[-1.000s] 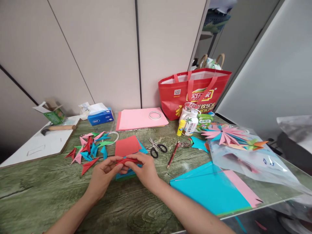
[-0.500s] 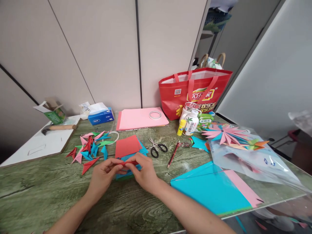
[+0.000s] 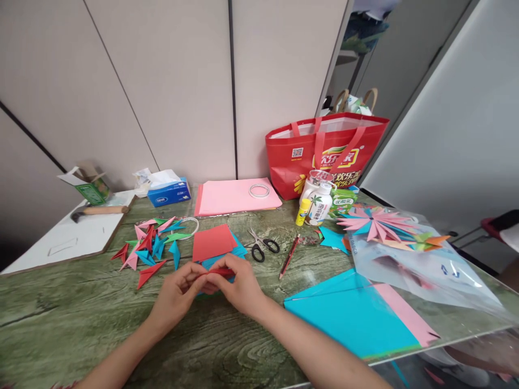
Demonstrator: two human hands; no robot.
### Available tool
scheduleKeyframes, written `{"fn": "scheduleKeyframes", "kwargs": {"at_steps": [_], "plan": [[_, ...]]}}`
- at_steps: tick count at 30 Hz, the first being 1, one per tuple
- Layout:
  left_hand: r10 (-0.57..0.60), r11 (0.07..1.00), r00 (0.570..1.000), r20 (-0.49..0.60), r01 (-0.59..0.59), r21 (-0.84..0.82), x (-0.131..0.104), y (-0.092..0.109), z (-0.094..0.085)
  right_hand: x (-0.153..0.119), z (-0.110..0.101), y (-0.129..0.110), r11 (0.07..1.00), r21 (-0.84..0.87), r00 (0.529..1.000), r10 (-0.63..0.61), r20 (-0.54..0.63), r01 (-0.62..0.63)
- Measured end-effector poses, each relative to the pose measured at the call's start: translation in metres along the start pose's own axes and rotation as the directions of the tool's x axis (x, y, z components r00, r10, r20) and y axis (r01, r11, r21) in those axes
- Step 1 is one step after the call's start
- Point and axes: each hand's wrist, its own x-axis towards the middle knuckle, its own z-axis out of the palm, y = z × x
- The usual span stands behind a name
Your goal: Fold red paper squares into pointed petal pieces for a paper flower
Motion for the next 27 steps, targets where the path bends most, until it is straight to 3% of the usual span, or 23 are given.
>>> {"fn": "scheduleKeyframes", "kwargs": {"at_steps": [4,14,27], "plan": [[-0.028,0.999,1.000,0.003,0.028,-0.017,0.0002,-0.0006,0.0018,0.0007,0.0004,0.0037,0.998,0.052,0.999,0.041,-0.006,-0.041],[-0.035,0.983,0.995,-0.089,0.018,-0.184,0.0024,0.0054,0.0011,0.0064,-0.0021,0.0023,0.901,0.407,0.977,0.200,-0.075,-0.153],[-0.044,0.988,0.995,-0.084,0.030,-0.153,0.0043,-0.0013,-0.0040,0.0047,-0.0011,0.0028,0.902,0.423,0.989,0.130,-0.068,-0.090]]}}
